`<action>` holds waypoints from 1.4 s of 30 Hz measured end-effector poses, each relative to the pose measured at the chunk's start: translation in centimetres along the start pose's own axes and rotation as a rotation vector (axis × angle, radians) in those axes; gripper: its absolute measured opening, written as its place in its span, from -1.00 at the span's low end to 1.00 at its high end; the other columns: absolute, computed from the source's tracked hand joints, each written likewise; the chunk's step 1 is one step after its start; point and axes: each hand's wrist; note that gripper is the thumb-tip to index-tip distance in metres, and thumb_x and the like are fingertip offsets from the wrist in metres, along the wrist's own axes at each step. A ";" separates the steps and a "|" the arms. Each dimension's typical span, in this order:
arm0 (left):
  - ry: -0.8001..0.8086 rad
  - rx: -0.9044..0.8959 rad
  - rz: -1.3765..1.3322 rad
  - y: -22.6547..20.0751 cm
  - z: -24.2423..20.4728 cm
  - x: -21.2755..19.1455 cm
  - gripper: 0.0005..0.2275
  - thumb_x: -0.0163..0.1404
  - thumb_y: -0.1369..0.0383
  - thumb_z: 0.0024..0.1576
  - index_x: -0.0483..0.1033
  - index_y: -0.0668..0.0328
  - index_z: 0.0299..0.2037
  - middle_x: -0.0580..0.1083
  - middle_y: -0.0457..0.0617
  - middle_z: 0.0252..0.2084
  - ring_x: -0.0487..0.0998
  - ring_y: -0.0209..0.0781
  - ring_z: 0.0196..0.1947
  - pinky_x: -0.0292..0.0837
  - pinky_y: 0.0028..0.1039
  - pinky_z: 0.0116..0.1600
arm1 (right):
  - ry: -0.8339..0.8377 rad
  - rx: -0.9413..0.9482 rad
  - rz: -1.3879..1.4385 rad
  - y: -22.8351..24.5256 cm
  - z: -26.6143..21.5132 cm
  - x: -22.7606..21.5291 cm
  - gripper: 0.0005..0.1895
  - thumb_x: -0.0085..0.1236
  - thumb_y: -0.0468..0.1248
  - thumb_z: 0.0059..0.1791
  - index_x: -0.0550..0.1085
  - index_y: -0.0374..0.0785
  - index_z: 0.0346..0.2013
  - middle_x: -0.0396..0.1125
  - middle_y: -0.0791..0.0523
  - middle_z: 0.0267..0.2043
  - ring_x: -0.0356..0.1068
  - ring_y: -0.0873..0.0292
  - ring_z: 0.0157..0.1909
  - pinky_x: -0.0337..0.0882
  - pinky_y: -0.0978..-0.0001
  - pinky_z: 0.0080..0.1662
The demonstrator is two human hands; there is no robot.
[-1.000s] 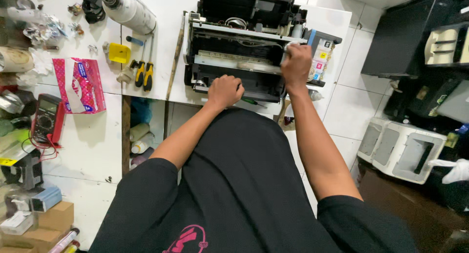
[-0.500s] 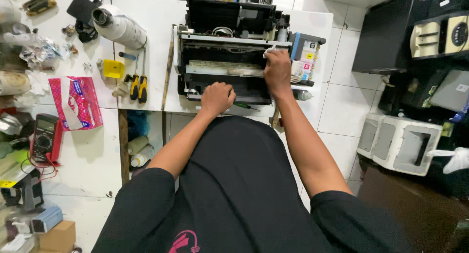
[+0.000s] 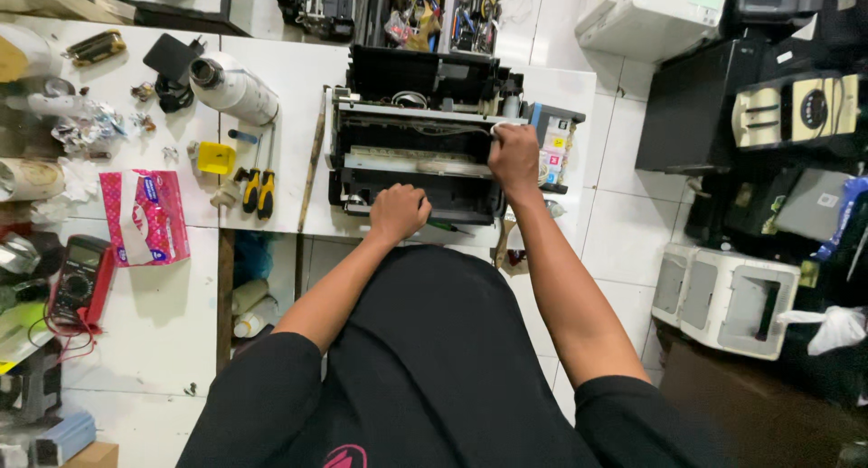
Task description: The person cleans the interior of a disassembled printer using a white cloth. They wipe various internal components and rollers, then briefly apply a liquid from a small bottle onto the cloth before continuing to wipe the printer's interior.
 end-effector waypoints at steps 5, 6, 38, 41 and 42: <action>0.002 -0.017 0.002 -0.6 0.0 -1.0 -0.68 -0.15 0.17 0.24 0.71 0.05 -0.19 0.62 0.05 -0.26 0.68 0.11 -0.15 0.61 -0.14 -0.07 | 0.048 0.056 0.041 -0.1 0.6 -0.7 -0.77 0.15 -0.31 -0.08 0.72 -0.12 -0.24 0.57 0.01 -0.28 0.54 -0.18 -0.16 0.55 0.00 0.03; 0.029 -0.028 0.001 -0.7 -0.1 -1.1 -0.68 -0.15 0.17 0.24 0.71 0.04 -0.18 0.62 0.05 -0.25 0.68 0.10 -0.13 0.61 -0.16 -0.06 | 0.113 0.109 0.039 0.0 0.6 -0.8 -0.78 0.18 -0.30 -0.07 0.73 -0.08 -0.22 0.57 -0.02 -0.30 0.54 -0.25 -0.16 0.57 -0.10 -0.02; 0.050 -0.026 0.008 -1.1 -0.1 -1.8 -0.69 -0.13 0.17 0.20 0.69 0.07 -0.22 0.61 0.05 -0.29 0.68 0.10 -0.17 0.63 -0.11 -0.12 | 0.104 0.100 -0.091 -3.1 -0.5 0.2 -0.87 0.19 -0.25 0.04 0.67 -0.15 -0.25 0.48 0.04 -0.24 0.48 -0.06 -0.05 0.55 0.18 0.03; 0.033 -0.024 0.000 -1.1 0.5 -2.0 -0.70 -0.14 0.17 0.19 0.69 0.07 -0.23 0.60 0.04 -0.30 0.68 0.09 -0.19 0.63 -0.13 -0.14 | 0.081 0.127 -0.112 -5.5 -0.6 1.6 -0.89 0.19 -0.25 0.03 0.66 -0.12 -0.25 0.47 0.08 -0.24 0.47 -0.02 -0.05 0.52 0.20 0.06; 0.024 -0.028 -0.008 -1.2 0.2 -1.9 -0.70 -0.13 0.19 0.18 0.69 0.07 -0.23 0.60 0.03 -0.32 0.67 0.09 -0.22 0.62 -0.14 -0.16 | 0.063 0.141 -0.102 -6.4 -1.3 2.9 -0.90 0.20 -0.26 0.02 0.65 -0.11 -0.26 0.46 0.11 -0.23 0.47 0.02 -0.05 0.51 0.23 0.07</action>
Point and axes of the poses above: each hand's wrist, its own z-axis towards the middle knuckle, its own x-axis out of the palm, y = z × x
